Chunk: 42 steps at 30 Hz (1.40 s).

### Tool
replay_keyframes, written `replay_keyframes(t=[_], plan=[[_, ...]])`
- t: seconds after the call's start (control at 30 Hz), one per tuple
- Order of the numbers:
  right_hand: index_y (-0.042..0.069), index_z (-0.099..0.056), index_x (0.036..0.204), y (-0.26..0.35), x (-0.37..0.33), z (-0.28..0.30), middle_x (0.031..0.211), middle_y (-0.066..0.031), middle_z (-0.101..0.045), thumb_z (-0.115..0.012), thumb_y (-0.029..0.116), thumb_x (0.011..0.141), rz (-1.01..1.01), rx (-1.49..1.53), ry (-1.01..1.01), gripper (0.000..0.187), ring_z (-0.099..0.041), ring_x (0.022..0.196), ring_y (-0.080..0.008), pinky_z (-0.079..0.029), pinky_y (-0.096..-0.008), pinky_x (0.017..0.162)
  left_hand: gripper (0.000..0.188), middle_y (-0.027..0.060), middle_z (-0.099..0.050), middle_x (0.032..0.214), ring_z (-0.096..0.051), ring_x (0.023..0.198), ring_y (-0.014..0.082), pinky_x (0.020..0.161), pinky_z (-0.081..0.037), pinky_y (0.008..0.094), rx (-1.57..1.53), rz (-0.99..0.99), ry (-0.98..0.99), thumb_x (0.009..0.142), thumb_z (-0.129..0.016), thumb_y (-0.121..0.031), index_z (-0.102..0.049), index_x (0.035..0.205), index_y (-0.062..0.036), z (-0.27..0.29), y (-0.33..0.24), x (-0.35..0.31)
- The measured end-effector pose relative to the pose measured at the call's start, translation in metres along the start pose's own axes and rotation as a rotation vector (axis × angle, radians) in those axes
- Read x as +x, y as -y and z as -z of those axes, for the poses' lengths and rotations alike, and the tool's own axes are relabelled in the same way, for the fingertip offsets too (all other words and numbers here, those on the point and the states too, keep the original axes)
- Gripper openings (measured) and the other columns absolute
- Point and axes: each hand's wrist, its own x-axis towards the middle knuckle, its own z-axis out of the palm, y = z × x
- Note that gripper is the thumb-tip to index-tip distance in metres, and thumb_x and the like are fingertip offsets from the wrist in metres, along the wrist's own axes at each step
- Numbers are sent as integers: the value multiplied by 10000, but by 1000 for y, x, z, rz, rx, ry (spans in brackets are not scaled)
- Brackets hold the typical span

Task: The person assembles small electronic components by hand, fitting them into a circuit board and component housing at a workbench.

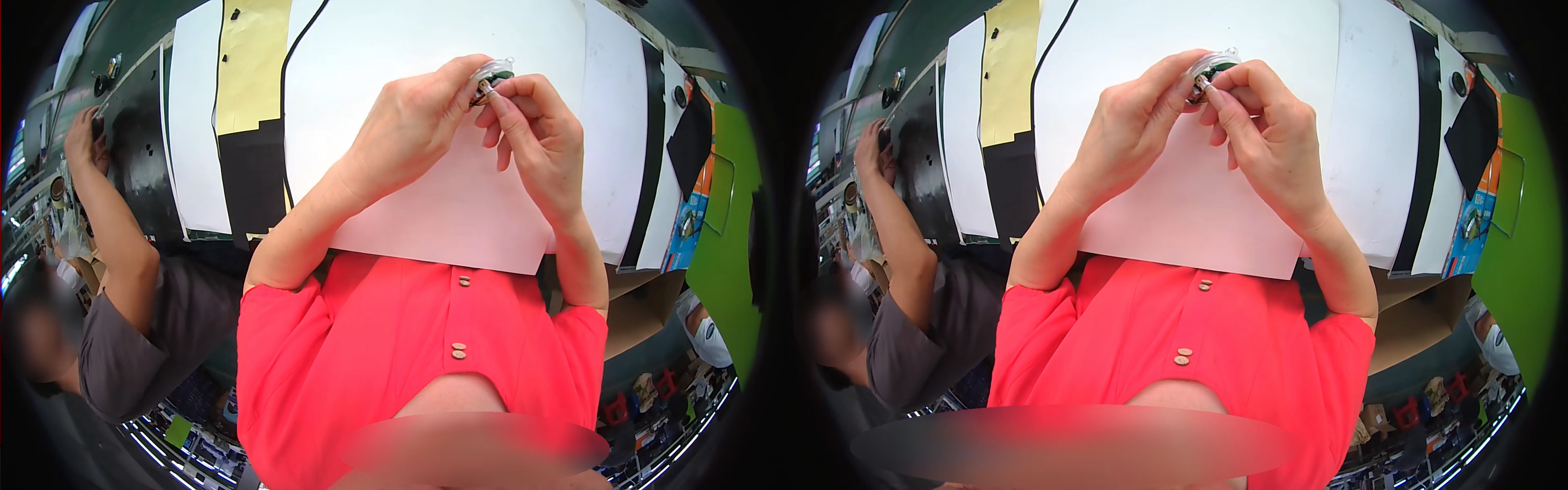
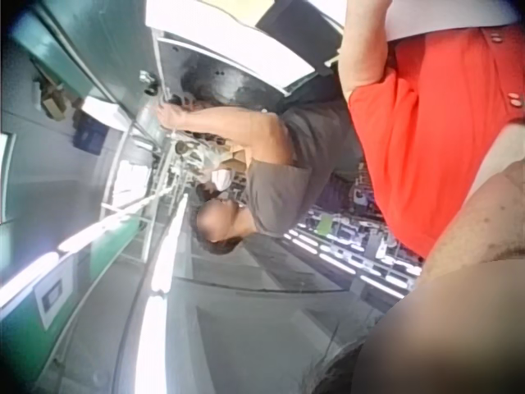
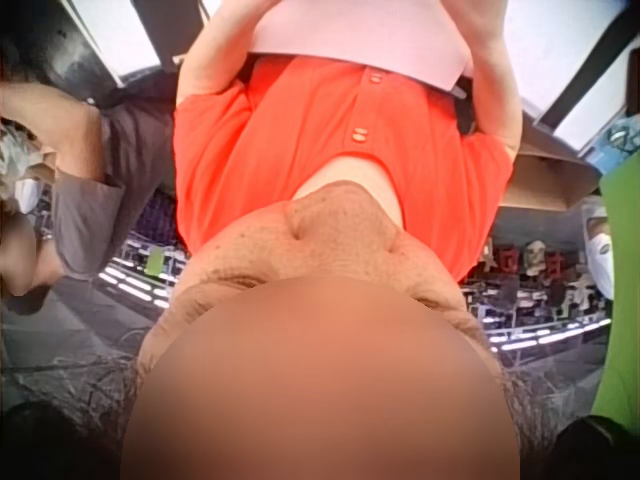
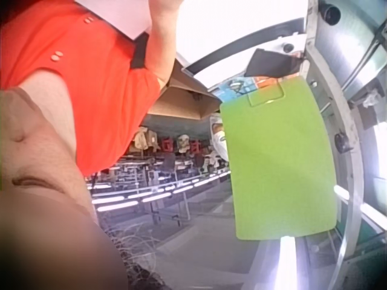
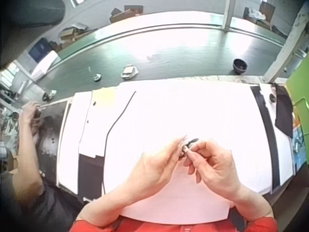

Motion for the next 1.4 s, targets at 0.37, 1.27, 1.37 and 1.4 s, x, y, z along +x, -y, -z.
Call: replay_keyframes(t=[0.37,1.27,1.37,1.4], plan=[[4,-591,998,2,0,-1,761,-60,-683,-580,48,1026,-41,37,12,54,-603,606,-75,-450,-212,459,283,155,-731,894,-746,815,286,705,-584,344,143,-88,-59,1044,-551,-88,-613,1313,-26,-6,-3,-2],[29,-576,1202,-6,7,10,836,-24,-649,-636,127,1012,90,-90,-70,222,-635,752,-72,-528,-219,602,425,92,-703,1067,-711,939,154,777,-623,277,-189,-46,-23,930,-690,-13,-637,1350,-49,5,1,4],[28,-568,1190,-5,7,8,849,-28,-654,-666,133,996,83,-87,-56,242,-647,786,-77,-539,-226,616,411,102,-707,1071,-715,906,158,777,-621,277,-214,-36,-22,929,-683,-4,-647,1337,-45,2,5,3],[28,-560,1183,-5,7,6,854,-31,-656,-684,139,986,85,-88,-48,259,-651,800,-80,-542,-230,617,409,107,-709,1069,-716,886,160,774,-620,278,-206,-44,-30,927,-677,6,-650,1333,-43,1,5,3]])
